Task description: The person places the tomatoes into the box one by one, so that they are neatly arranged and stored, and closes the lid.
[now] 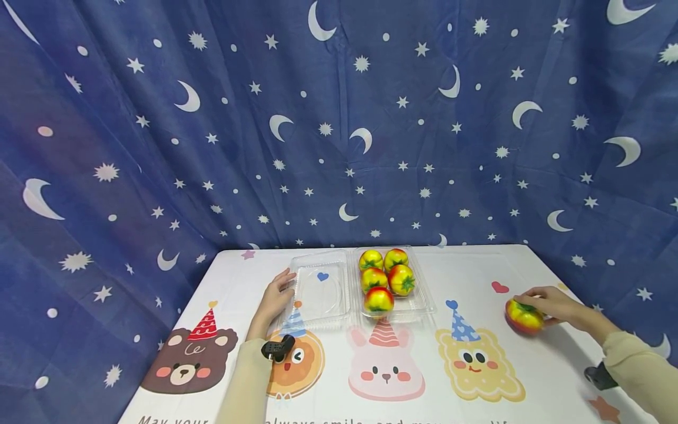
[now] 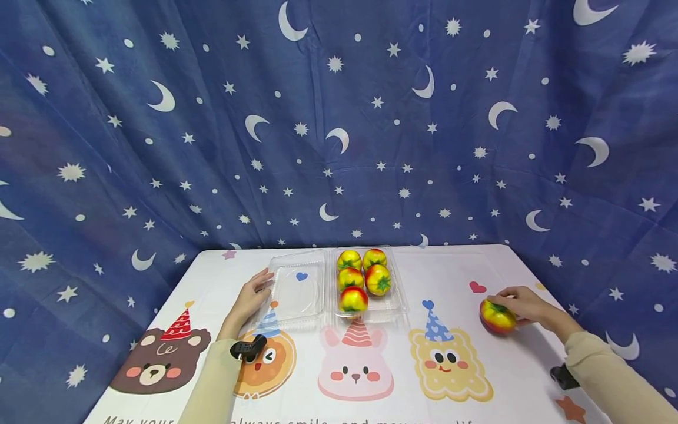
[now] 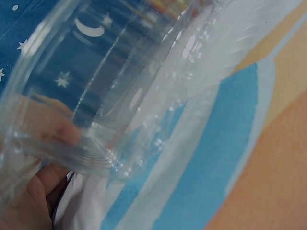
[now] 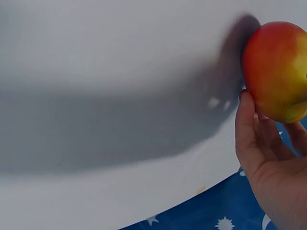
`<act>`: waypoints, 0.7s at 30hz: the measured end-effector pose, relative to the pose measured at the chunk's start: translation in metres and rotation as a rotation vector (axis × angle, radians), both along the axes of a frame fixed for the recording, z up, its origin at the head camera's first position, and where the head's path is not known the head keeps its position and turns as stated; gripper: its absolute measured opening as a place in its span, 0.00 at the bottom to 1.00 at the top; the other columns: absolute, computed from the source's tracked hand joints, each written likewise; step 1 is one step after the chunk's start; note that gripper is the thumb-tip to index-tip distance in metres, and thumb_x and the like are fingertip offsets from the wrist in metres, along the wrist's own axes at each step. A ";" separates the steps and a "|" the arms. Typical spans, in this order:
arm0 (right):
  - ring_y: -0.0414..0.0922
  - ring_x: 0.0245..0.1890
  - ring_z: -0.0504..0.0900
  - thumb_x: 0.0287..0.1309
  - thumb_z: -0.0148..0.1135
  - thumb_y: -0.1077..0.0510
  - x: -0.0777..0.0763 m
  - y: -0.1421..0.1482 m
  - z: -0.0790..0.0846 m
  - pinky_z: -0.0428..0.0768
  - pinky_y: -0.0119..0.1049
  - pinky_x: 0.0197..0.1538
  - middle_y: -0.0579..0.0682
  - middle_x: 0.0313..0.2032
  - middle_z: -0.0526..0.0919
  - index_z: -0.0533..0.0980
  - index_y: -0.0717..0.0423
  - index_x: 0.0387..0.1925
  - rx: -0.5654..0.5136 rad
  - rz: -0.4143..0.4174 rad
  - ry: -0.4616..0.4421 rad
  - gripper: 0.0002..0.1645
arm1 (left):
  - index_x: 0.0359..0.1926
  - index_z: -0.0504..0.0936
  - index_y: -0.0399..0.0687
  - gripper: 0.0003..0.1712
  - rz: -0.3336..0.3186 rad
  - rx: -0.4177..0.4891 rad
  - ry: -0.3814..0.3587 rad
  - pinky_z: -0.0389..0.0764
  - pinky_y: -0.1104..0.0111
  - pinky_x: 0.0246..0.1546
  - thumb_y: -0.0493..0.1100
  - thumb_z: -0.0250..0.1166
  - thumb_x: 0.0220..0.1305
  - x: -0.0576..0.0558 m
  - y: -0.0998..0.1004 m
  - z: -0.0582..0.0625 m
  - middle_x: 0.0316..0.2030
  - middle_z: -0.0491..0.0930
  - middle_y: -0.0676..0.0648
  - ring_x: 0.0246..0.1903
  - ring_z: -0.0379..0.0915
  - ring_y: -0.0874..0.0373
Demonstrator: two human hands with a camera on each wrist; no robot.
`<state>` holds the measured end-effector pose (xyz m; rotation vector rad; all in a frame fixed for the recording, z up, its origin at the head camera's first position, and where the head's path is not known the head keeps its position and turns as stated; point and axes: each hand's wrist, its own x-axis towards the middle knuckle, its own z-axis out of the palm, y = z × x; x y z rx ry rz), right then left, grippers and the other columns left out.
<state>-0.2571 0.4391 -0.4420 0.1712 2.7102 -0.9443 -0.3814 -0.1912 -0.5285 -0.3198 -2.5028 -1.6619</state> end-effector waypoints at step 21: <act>0.53 0.42 0.77 0.67 0.55 0.40 -0.015 -0.033 0.019 0.87 0.47 0.41 0.66 0.45 0.75 0.67 0.79 0.56 -0.067 0.009 0.061 0.42 | 0.64 0.72 0.31 0.30 0.009 0.007 -0.020 0.66 0.52 0.67 0.27 0.55 0.58 0.000 0.000 0.001 0.73 0.58 0.38 0.65 0.65 0.38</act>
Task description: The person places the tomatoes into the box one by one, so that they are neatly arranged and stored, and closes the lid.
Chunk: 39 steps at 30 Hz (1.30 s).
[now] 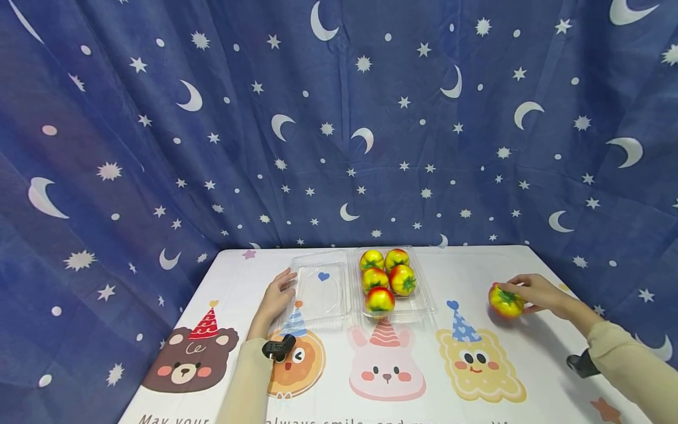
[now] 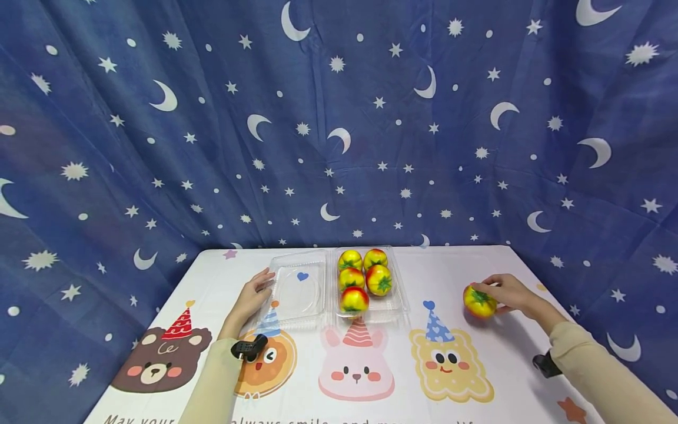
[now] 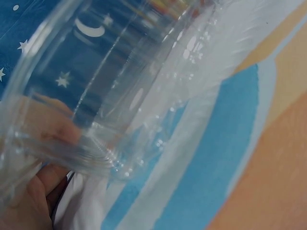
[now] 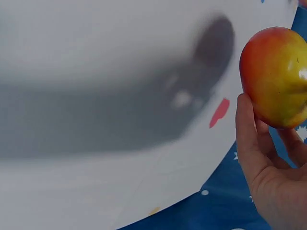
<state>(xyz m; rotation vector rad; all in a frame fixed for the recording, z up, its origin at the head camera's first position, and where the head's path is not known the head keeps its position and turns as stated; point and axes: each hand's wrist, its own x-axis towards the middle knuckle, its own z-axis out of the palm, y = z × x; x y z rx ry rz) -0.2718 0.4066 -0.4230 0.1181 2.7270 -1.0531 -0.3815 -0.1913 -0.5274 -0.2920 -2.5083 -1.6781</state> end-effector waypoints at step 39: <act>0.54 0.48 0.78 0.64 0.61 0.41 -0.043 -0.114 0.031 0.86 0.42 0.45 0.68 0.53 0.74 0.69 0.74 0.60 -0.159 0.018 0.174 0.41 | 0.64 0.72 0.31 0.30 -0.004 -0.007 0.011 0.66 0.52 0.67 0.27 0.55 0.58 -0.001 0.000 -0.001 0.73 0.58 0.37 0.65 0.66 0.37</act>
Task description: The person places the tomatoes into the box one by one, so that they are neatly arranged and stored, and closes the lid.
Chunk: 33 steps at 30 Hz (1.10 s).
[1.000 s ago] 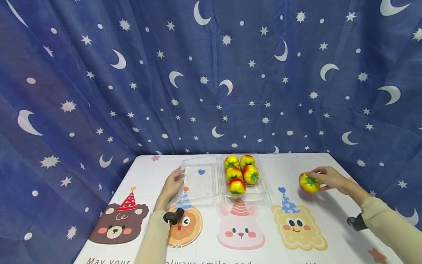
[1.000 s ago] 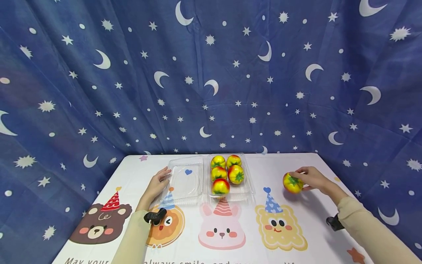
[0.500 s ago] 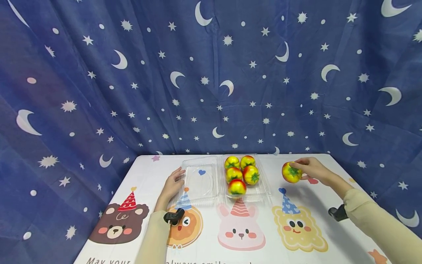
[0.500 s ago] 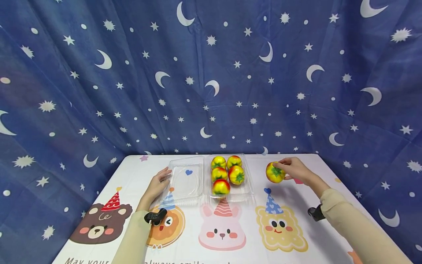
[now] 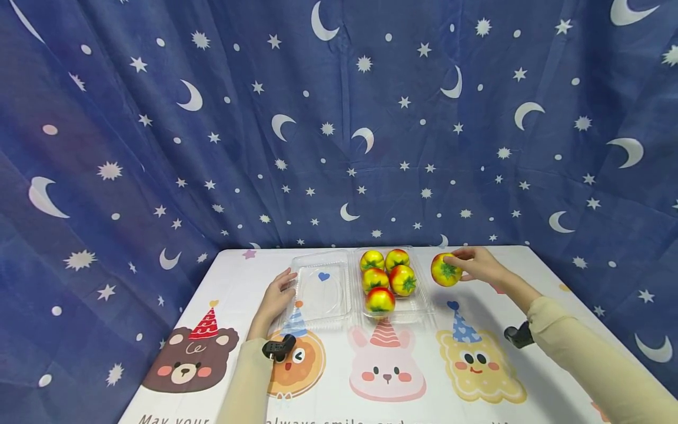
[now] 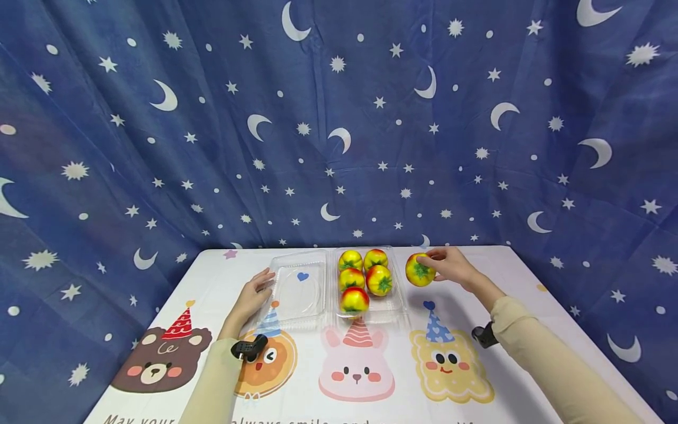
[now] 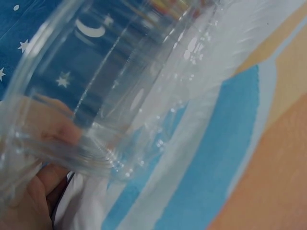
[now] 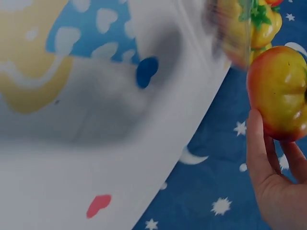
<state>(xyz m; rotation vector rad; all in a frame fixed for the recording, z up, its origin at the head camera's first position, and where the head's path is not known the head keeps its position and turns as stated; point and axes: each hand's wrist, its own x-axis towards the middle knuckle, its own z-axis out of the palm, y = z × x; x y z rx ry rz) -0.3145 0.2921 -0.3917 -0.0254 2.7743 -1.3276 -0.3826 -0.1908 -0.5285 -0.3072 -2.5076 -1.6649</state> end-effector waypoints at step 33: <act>0.58 0.51 0.79 0.68 0.58 0.51 -0.011 -0.062 -0.020 0.81 0.50 0.54 0.65 0.52 0.80 0.75 0.69 0.56 0.097 0.202 0.165 0.26 | 0.65 0.72 0.31 0.30 0.001 -0.006 -0.008 0.66 0.53 0.67 0.27 0.54 0.58 0.000 0.000 0.003 0.73 0.58 0.38 0.65 0.65 0.38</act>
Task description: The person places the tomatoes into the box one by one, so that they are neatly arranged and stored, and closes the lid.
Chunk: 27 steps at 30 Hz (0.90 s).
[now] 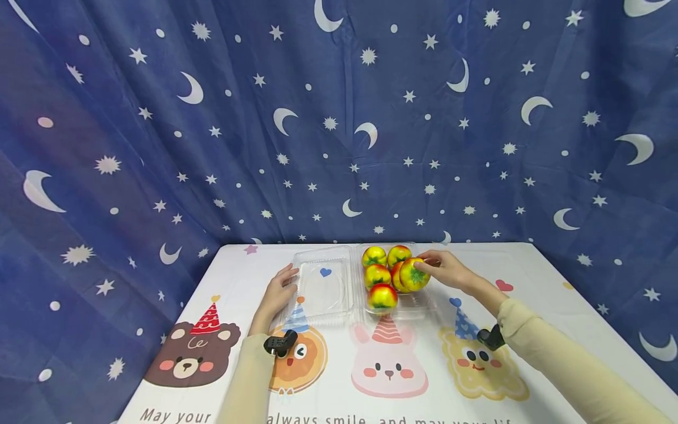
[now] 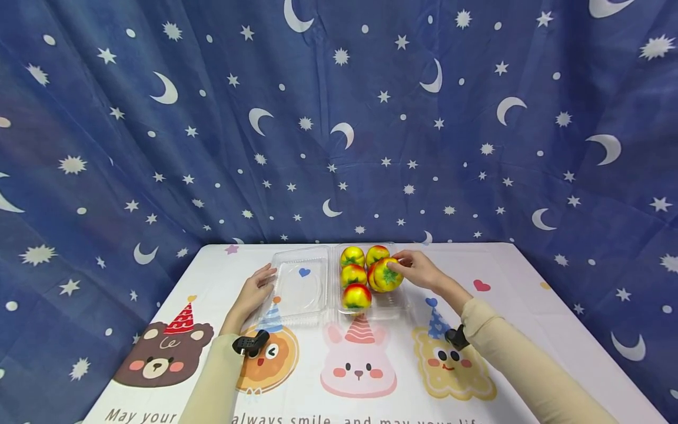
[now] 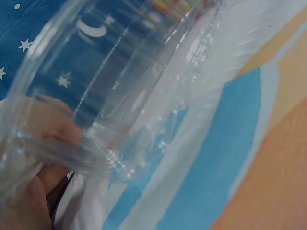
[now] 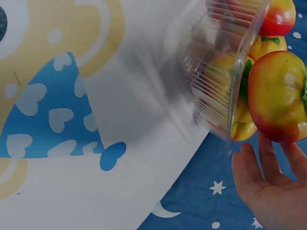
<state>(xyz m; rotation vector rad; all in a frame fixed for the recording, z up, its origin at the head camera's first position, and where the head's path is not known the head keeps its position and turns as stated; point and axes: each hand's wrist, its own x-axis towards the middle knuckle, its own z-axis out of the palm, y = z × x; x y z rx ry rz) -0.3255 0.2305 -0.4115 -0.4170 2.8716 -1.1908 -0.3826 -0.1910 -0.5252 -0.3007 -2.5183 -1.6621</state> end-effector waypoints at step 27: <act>0.57 0.48 0.80 0.58 0.68 0.51 0.017 -0.008 -0.034 0.76 0.62 0.55 0.57 0.43 0.85 0.81 0.65 0.49 0.071 0.046 0.134 0.24 | 0.64 0.72 0.31 0.29 0.000 0.006 -0.005 0.66 0.52 0.67 0.28 0.55 0.59 -0.001 -0.001 -0.002 0.73 0.58 0.38 0.65 0.65 0.38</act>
